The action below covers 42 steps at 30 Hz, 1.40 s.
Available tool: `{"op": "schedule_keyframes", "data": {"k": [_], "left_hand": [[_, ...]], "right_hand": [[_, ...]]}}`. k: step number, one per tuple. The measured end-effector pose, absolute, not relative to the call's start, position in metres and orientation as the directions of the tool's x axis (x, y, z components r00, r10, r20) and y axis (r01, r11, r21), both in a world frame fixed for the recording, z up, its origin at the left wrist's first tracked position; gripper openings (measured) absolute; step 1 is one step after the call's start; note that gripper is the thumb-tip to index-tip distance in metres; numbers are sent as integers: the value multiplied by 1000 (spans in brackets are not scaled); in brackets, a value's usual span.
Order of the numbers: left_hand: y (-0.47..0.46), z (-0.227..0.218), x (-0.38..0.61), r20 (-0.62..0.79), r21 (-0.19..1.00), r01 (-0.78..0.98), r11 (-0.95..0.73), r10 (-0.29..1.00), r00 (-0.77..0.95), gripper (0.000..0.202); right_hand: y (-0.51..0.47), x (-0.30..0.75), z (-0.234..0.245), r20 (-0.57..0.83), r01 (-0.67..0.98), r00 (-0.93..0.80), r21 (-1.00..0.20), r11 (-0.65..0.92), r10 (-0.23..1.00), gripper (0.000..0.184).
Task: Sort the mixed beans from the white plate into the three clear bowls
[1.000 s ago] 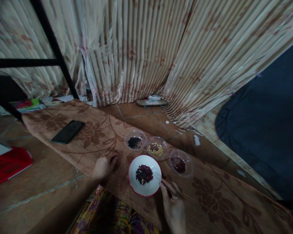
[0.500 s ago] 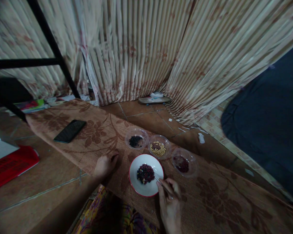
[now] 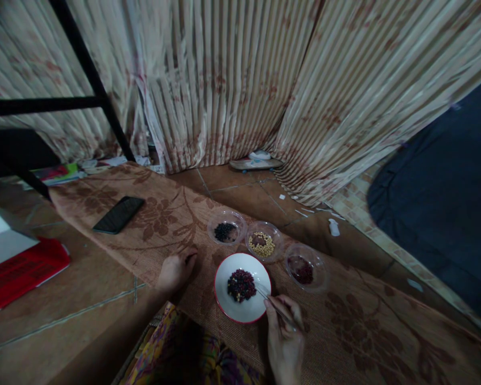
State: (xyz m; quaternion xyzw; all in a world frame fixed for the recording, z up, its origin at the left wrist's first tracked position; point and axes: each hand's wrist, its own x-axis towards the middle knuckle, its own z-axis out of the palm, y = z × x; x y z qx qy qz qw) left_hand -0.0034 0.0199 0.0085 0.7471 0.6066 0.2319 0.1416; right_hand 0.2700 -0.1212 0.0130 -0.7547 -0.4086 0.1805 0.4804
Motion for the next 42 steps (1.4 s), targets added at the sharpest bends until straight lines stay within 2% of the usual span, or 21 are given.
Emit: {"op": "schedule_keyframes", "data": {"k": [5, 10, 17, 23, 30, 35, 38, 42], "left_hand": [[20, 9, -4, 156, 498, 842, -206, 977, 147, 19], [19, 10, -5, 148, 514, 832, -208, 977, 152, 19], [17, 13, -5, 128, 560, 805, -195, 981, 148, 20], [18, 12, -6, 142, 553, 808, -203, 979, 149, 19], [18, 9, -7, 163, 552, 803, -226, 973, 161, 19], [19, 8, -7, 159, 538, 813, -224, 974, 163, 19], [20, 6, -7, 161, 528, 819, -225, 973, 163, 19], [20, 5, -6, 168, 507, 830, -233, 971, 170, 20]], "right_hand": [[-114, 270, 26, 156, 428, 645, -885, -185, 748, 39], [-97, 263, 46, 242, 484, 571, -871, -83, 784, 35], [-36, 246, 52, 429, 547, 470, -827, 127, 771, 31], [15, 225, 58, 414, 580, 347, -800, 155, 841, 31], [-7, 237, 60, 366, 522, 455, -848, 90, 812, 35], [-53, 259, 55, 200, 351, 617, -936, -38, 761, 42], [-83, 270, 48, 157, 369, 684, -917, -152, 712, 43], [-114, 277, 40, 77, 396, 666, -879, -265, 742, 43]]}}
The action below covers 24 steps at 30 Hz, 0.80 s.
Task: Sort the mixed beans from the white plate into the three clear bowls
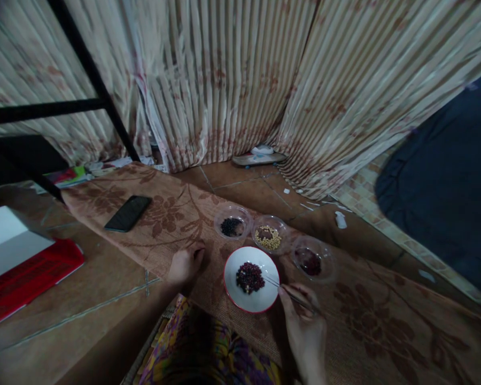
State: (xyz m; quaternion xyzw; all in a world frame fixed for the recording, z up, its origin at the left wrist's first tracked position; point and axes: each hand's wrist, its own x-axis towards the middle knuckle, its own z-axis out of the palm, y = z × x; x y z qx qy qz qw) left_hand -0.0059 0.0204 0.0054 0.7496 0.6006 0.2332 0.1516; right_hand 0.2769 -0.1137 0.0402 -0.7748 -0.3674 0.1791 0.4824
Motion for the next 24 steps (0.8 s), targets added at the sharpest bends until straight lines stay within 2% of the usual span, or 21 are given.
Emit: {"op": "schedule_keyframes", "data": {"k": [5, 11, 24], "left_hand": [[21, 5, -5, 188, 500, 836, -228, 970, 152, 18], [21, 5, -5, 185, 494, 838, -229, 970, 156, 17], [22, 1, -6, 228, 512, 819, -260, 960, 162, 18]], "right_hand": [[-132, 272, 34, 96, 479, 579, -844, -242, 810, 39], [-133, 271, 29, 97, 506, 562, -826, -249, 822, 36], [-130, 279, 13, 280, 658, 436, -748, -91, 855, 33]]}}
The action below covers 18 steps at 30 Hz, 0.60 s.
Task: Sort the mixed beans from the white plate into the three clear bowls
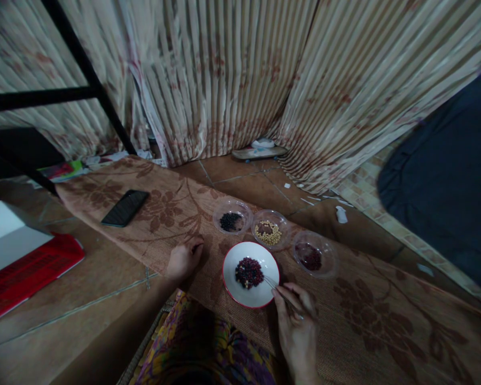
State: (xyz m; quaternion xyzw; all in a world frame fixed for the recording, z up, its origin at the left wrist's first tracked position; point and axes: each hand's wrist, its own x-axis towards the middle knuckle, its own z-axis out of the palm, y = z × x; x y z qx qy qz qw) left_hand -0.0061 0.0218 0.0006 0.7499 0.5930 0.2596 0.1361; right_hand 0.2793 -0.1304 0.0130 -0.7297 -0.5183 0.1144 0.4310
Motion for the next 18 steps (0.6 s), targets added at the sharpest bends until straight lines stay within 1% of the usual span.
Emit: {"op": "schedule_keyframes", "data": {"k": [6, 13, 15, 18], "left_hand": [[22, 3, -5, 228, 511, 819, -261, 960, 164, 18], [22, 2, -6, 201, 487, 842, -231, 968, 149, 18], [22, 2, -6, 201, 483, 845, -230, 968, 148, 19], [22, 2, -6, 195, 486, 845, -224, 970, 145, 20]], "right_hand": [[-132, 279, 13, 265, 648, 436, -756, -95, 860, 31], [-131, 272, 34, 222, 562, 562, -810, -170, 797, 34], [-128, 276, 42, 258, 561, 608, -809, -176, 751, 35], [-117, 296, 53, 378, 593, 675, -789, -161, 634, 36]]}}
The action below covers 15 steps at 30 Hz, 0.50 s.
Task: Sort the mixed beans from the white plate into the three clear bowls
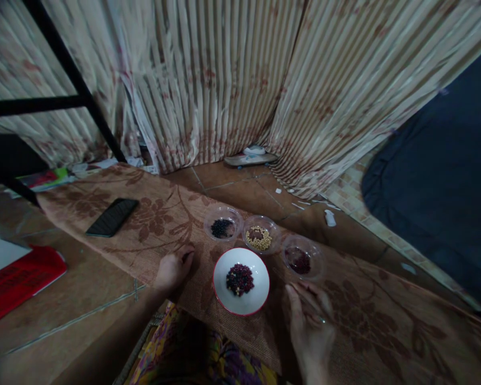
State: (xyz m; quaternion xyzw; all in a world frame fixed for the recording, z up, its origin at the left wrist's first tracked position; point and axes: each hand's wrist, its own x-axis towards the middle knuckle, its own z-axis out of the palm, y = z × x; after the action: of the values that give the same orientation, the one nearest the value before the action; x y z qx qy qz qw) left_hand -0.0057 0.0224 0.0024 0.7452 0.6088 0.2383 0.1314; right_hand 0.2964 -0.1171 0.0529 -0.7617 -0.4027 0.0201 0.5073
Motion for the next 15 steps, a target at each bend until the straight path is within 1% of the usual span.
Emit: {"op": "schedule_keyframes", "data": {"k": [1, 3, 4, 5, 6, 10, 12, 15], "left_hand": [[22, 3, -6, 189, 487, 846, -218, 972, 142, 21], [22, 3, -5, 177, 483, 851, -207, 975, 137, 22], [23, 3, -6, 175, 479, 853, -206, 975, 137, 23], [23, 3, -6, 175, 474, 856, -209, 974, 141, 23], [23, 3, -6, 175, 467, 858, -213, 974, 147, 24], [25, 1, -7, 184, 444, 869, -217, 972, 149, 23], [25, 0, -7, 186, 441, 870, -221, 971, 152, 23], [25, -1, -7, 201, 457, 860, -227, 968, 149, 22]], "right_hand": [[-112, 307, 55, 435, 616, 682, -775, -142, 588, 37], [-101, 332, 57, 553, 697, 641, -710, -100, 532, 40], [-96, 345, 56, 595, 728, 621, -679, -94, 511, 42], [-92, 356, 55, 609, 749, 604, -655, -104, 514, 44], [-88, 365, 53, 594, 754, 600, -643, -133, 535, 47], [-87, 377, 44, 574, 743, 627, -645, -181, 527, 49], [-93, 371, 41, 534, 696, 670, -693, -188, 516, 47], [-103, 356, 43, 428, 586, 740, -789, -186, 519, 45]]}}
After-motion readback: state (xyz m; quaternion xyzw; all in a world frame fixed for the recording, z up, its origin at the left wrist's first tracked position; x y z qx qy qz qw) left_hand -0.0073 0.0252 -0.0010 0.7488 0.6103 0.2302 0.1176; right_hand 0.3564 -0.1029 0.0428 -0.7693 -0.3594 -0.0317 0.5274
